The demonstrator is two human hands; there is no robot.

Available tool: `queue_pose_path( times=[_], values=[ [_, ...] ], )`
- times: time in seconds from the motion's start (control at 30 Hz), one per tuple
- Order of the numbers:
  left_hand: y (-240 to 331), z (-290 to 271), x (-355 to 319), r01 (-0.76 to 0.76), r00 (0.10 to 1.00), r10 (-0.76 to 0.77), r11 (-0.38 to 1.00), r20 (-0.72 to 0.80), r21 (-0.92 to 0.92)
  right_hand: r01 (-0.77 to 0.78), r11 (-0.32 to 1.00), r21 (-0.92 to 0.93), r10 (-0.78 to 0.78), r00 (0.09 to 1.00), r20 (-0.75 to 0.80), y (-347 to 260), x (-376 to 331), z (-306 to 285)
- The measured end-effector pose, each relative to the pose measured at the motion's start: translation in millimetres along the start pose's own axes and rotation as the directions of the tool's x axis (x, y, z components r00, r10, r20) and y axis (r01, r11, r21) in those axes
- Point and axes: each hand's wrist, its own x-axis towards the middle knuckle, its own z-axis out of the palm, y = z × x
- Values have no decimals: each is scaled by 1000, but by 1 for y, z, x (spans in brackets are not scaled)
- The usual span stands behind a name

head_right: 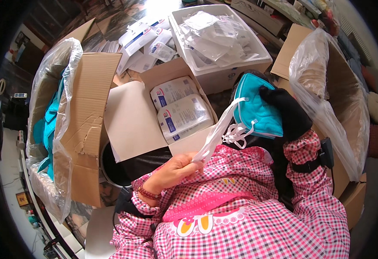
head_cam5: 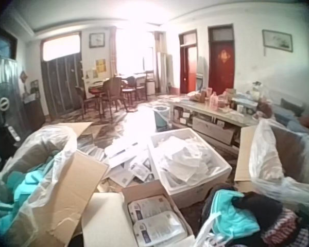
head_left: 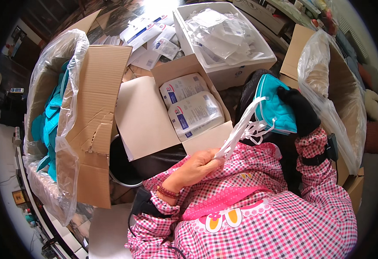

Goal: Inspecting and packing medical face masks into boxes.

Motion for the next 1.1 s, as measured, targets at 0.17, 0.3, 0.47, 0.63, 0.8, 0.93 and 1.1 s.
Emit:
queue_pose_path(
  times=[0.17, 0.3, 0.47, 0.63, 0.8, 0.93, 1.1],
  values=[
    [-8, 11, 8, -202, 979, 201, 979, 37, 39, -2, 999, 40, 2, 1000, -1, -5, 3, 1],
    [6, 8, -5, 54, 998, -56, 996, -27, -74, 10, 994, 112, -10, 1000, -4, -7, 6, -4],
    [-2, -26, -38, -7, 980, -7, 997, -197, -70, 26, 890, 455, -33, 999, 7, -1, -4, -16],
    [0, -31, -47, 42, 986, -72, 980, -147, -194, 62, 982, 181, -84, 990, 117, 2, -14, -13],
    [3, -23, -6, 92, 990, -101, 992, -103, -85, 235, 879, 416, -463, 630, 623, -50, -38, 73],
    [31, -17, 32, 24, 1000, -24, 1000, 9, 11, 166, 949, 266, -233, -196, 953, -66, -46, 139],
    [76, -21, 11, -259, 958, 286, 835, 19, 485, 276, 926, -256, 158, 334, 929, -2, -24, 128]
  ],
)
